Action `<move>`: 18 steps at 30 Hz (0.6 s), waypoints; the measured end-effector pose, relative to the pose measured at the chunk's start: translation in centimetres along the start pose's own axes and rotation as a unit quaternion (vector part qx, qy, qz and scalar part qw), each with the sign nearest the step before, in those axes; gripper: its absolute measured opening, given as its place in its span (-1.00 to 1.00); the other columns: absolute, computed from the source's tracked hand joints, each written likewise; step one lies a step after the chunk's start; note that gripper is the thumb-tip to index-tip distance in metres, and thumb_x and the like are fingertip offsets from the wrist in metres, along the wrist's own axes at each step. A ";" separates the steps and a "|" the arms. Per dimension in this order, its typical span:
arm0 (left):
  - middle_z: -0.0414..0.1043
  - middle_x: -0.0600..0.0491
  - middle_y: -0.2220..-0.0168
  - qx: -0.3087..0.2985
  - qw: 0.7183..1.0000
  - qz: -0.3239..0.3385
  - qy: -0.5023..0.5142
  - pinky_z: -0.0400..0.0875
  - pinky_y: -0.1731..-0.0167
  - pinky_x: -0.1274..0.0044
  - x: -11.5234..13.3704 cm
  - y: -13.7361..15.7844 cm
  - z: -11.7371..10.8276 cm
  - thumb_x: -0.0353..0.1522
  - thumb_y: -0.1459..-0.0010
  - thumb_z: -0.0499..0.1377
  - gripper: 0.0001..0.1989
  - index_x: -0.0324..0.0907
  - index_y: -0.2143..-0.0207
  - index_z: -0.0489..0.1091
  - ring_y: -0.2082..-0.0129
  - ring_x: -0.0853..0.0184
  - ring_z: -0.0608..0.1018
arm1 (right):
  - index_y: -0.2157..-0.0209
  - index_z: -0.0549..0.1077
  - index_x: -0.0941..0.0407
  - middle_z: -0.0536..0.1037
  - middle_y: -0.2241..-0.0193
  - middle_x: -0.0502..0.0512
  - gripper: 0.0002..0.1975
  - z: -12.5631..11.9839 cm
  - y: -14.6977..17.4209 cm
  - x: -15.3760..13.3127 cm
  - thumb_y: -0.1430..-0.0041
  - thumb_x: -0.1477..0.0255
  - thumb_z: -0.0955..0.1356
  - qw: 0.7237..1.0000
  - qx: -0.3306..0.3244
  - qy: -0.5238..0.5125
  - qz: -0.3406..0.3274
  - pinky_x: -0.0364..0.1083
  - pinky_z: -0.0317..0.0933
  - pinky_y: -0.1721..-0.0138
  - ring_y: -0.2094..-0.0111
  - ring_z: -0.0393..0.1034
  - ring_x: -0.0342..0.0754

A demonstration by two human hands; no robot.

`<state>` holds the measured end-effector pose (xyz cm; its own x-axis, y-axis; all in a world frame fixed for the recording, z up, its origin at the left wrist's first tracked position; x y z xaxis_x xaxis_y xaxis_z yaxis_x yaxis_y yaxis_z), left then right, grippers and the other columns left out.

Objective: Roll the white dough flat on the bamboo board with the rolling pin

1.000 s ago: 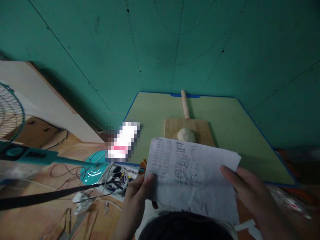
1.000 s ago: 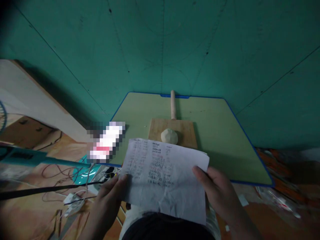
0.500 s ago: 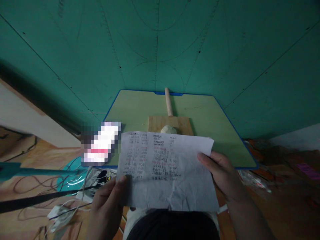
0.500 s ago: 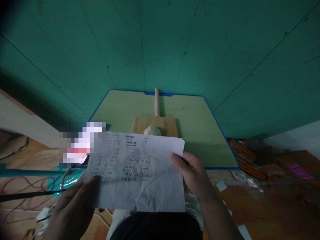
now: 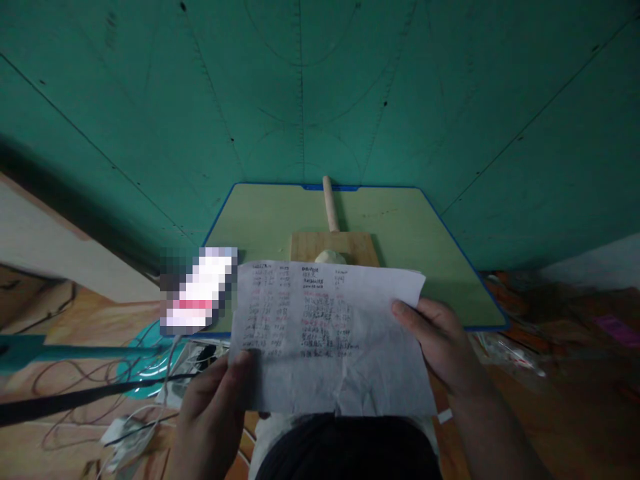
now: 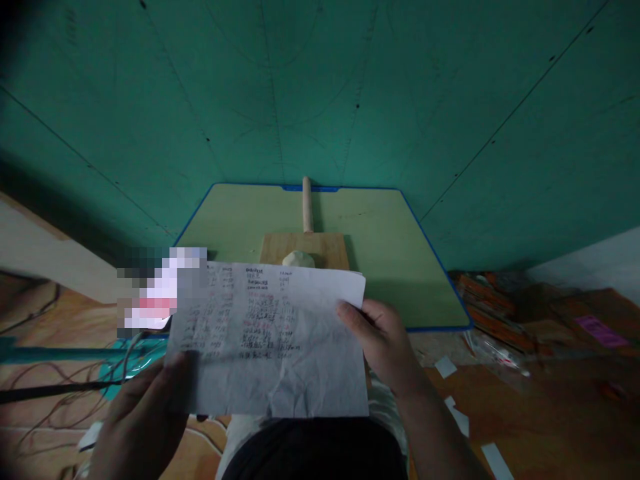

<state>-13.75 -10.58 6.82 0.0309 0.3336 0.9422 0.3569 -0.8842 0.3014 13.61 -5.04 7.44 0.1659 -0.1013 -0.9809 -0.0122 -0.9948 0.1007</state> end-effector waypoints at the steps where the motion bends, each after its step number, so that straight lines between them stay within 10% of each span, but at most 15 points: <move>1: 0.41 0.03 0.61 -0.012 1.000 -0.015 0.010 0.35 0.66 0.54 0.1 0.0 -0.1 -0.06 0.01 0.31 -0.65 -0.15 0.57 0.48 0.62 0.32 0.41 | 0.33 0.66 0.14 0.57 0.48 0.08 -0.57 0.0 0.1 0.0 -0.15 0.03 0.42 1.000 0.003 0.003 -0.004 -0.09 0.31 0.39 0.40 0.44 0.03; 18: 0.51 0.01 0.51 0.015 1.000 0.002 -0.018 0.40 0.56 0.53 -0.9 0.0 -0.7 0.07 -0.04 0.26 -0.53 -0.17 0.46 0.53 0.48 0.25 0.51 | 0.35 0.64 0.14 0.52 0.52 0.06 -0.55 -0.2 0.4 -0.3 -0.12 0.00 0.43 1.000 0.009 -0.008 -0.006 -0.10 0.25 0.43 0.46 0.36 -0.02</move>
<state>-14.44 -11.15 6.08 0.0660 0.3430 0.9370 0.3845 -0.8753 0.2933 13.72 -5.42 7.80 0.1502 -0.0893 -0.9846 -0.0282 -0.9959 0.0860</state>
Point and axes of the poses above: each hand's wrist, its own y-axis away from the middle knuckle, its own z-axis out of the palm, x = y × z, the point moved 1 cm from there along -y, towards the middle knuckle
